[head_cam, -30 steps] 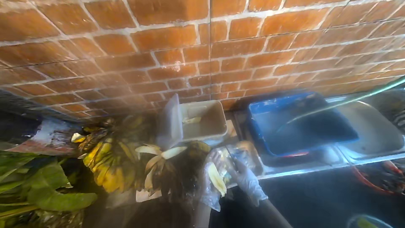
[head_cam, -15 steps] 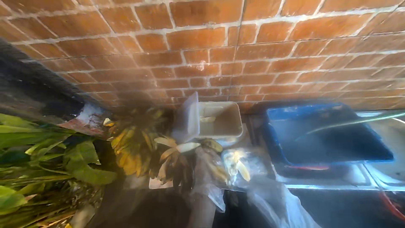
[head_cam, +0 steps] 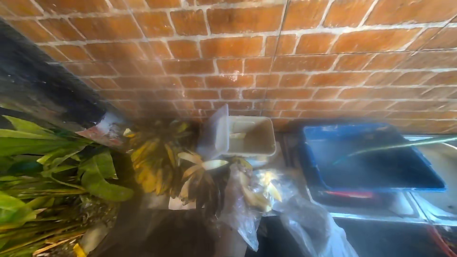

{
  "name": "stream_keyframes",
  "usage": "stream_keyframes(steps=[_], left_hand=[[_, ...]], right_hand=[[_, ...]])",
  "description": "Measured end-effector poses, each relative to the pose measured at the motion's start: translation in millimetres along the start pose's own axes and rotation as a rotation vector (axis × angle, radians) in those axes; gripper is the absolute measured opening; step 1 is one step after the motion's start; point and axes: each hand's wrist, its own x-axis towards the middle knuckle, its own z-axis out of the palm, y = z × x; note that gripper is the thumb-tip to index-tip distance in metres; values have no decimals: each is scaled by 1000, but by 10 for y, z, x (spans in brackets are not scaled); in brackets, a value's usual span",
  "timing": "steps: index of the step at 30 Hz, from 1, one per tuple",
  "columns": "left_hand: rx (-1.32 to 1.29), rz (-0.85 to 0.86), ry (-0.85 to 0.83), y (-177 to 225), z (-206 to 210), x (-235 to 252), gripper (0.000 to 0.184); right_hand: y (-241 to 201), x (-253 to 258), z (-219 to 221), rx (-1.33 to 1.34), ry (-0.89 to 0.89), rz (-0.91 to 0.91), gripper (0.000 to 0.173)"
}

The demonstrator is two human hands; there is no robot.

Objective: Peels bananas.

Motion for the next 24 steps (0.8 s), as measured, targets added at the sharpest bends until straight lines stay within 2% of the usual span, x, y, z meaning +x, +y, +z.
stream_keyframes(steps=[6, 16, 20, 24], left_hand=[[-54, -72, -50, -56, 73, -68, 48], [-44, 11, -93, -210, 61, -193, 35], [-86, 35, -96, -262, 62, -194, 35], [-137, 59, -119, -307, 91, -192, 35]], right_hand=[[-48, -63, 9, -30, 16, 33, 27], [-94, -32, 37, -76, 35, 64, 27], [215, -106, 135, -104, 35, 2, 26], [256, -128, 199, -164, 106, -40, 27]])
